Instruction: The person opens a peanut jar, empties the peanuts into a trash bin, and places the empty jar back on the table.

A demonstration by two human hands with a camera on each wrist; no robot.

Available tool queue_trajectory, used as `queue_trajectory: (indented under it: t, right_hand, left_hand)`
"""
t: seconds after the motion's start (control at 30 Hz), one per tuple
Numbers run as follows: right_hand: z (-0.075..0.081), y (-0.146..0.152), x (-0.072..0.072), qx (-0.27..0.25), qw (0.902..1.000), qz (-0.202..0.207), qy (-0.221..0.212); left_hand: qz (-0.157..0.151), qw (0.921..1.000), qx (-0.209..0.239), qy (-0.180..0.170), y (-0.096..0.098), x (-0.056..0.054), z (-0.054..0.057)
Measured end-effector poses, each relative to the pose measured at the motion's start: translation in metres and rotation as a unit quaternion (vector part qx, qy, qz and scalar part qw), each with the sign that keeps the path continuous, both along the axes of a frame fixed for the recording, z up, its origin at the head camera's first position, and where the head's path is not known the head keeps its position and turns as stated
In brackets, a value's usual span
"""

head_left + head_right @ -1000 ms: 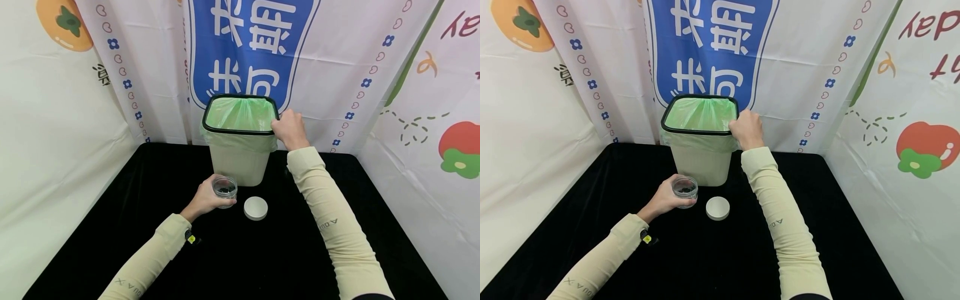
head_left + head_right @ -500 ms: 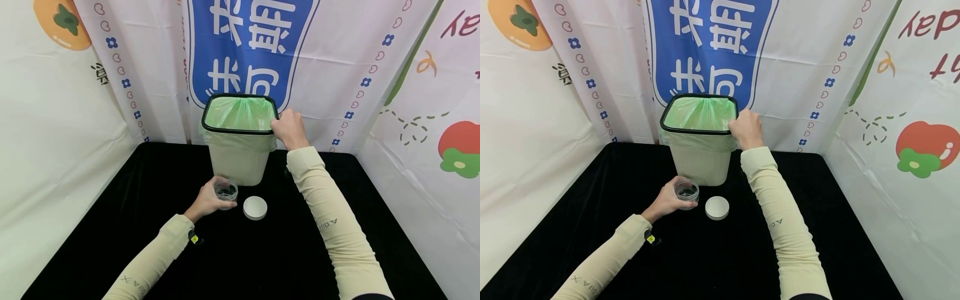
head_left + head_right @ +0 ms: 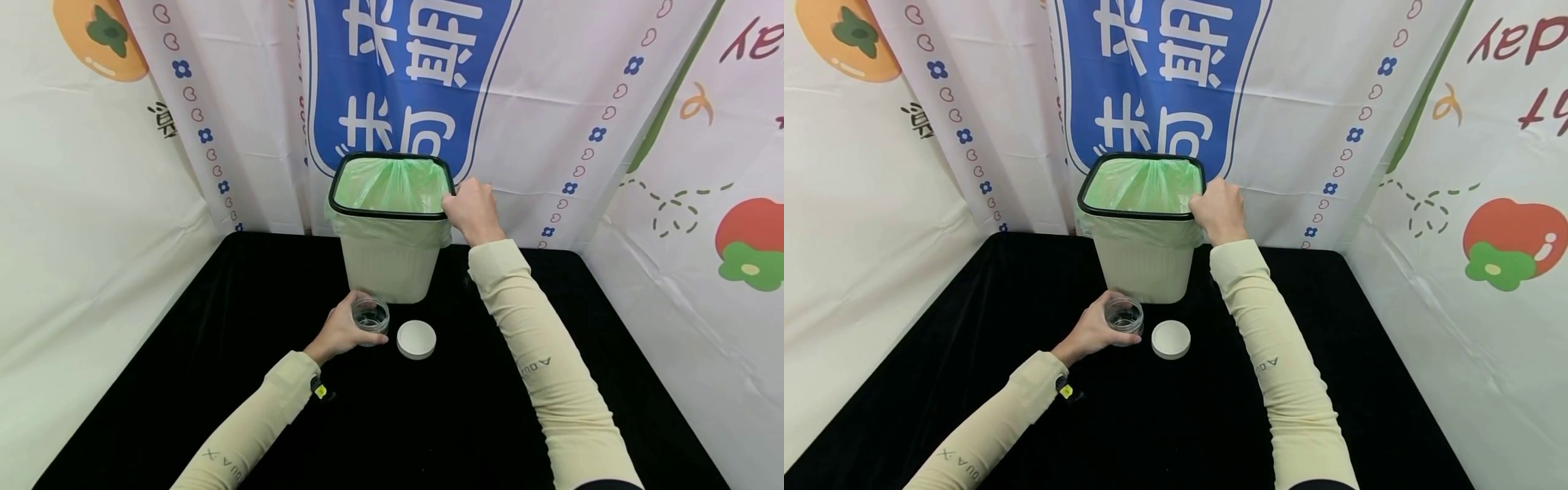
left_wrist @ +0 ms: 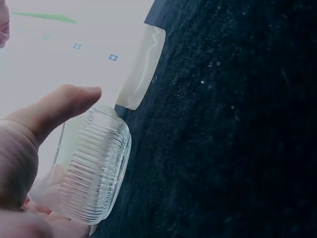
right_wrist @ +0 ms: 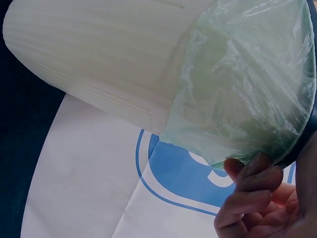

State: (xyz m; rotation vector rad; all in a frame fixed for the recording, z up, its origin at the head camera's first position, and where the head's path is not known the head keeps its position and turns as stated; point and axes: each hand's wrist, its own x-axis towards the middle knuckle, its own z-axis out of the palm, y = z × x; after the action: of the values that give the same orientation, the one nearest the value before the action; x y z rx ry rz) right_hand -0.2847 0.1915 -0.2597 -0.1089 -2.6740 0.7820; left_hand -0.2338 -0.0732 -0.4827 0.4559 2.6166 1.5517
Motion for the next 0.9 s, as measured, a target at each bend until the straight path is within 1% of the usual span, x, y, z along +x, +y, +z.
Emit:
queue_trajectory:
  t: [0.13,0.23,0.37,0.57,0.77,0.9]
  right_hand:
    - [-0.001,0.0,-0.001,-0.001,1.0,0.0,0.002]
    - [-0.001,0.0,-0.001,0.0,1.0,0.0,0.005]
    - [-0.003,0.001,-0.001,-0.004,0.9999,0.004,0.012]
    - [-0.003,0.002,0.0,-0.001,0.9996,0.005,0.027]
    - [-0.007,0.002,0.002,0.008,0.9979,0.013,0.062]
    - [-0.013,0.001,0.004,0.026,0.9958,0.018,0.086]
  left_hand:
    - [0.005,1.0,0.001,-0.004,0.001,-0.001,-0.003]
    - [0.003,1.0,0.003,-0.005,0.001,-0.001,-0.005]
    - [-0.001,0.9999,0.008,-0.009,0.001,0.0,-0.005]
    - [-0.01,0.9996,0.005,-0.025,0.001,-0.001,-0.003]
    - [-0.017,0.999,0.013,-0.039,-0.004,-0.001,-0.007]
    - [-0.034,0.9984,0.025,-0.039,-0.009,0.0,-0.008]
